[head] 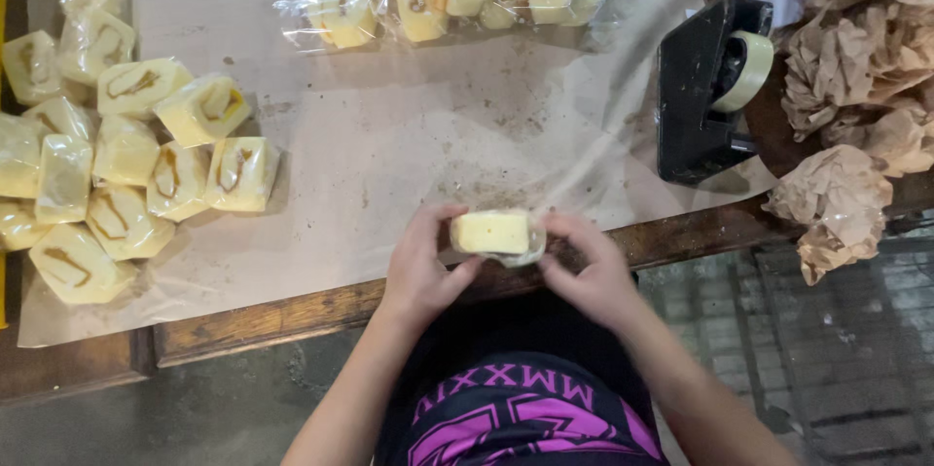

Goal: The person wraps individual roll cake slices in plastic film and seals them using tape from a dispenser.

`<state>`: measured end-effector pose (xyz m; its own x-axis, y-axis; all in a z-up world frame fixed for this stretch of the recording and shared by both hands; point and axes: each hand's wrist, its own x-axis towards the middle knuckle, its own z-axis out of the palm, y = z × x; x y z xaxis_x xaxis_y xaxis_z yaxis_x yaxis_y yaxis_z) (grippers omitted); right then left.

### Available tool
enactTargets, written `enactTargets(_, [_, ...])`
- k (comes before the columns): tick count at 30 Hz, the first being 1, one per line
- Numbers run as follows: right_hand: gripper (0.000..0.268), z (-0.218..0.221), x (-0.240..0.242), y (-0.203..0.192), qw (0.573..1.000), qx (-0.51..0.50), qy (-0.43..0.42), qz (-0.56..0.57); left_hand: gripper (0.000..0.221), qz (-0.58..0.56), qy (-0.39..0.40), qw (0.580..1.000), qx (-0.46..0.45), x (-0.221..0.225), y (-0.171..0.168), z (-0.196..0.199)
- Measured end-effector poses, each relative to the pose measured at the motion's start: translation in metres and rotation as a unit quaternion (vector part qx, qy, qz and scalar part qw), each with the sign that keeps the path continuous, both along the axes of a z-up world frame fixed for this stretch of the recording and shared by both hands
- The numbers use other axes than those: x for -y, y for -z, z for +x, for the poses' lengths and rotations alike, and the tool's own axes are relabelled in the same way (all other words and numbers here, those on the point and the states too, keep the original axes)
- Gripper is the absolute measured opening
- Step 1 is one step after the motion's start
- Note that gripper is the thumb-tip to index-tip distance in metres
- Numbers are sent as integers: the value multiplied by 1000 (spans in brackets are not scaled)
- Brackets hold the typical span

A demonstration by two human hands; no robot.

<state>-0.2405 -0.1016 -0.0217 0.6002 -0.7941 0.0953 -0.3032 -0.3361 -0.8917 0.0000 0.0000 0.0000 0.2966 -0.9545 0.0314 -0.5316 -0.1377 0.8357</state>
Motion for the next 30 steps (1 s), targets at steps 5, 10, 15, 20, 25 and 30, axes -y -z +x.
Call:
enactTargets(5, [49,33,-17,-30,988,77,-6,-134,47,-188,-52,978,-79,-2,11,-16])
enactTargets(10, [38,47,-4,-50,957,4,-30,-287,46,-232,-12,969,81,-3,-8,-16])
enactTargets(15, [23,52,10,-51,954,-34,-101,-278,31,-235,-13,968,92,3,4,-10])
enactTargets(20, [27,57,20,-32,998,58,-17,15,35,-84,-11,977,-197,15,14,2])
enactTargets(25, [42,58,47,-12,978,36,-26,205,52,3,11,899,-438,27,12,17])
enactTargets(30, [25,57,51,-13,964,113,-131,204,26,39,42,909,-413,34,22,27])
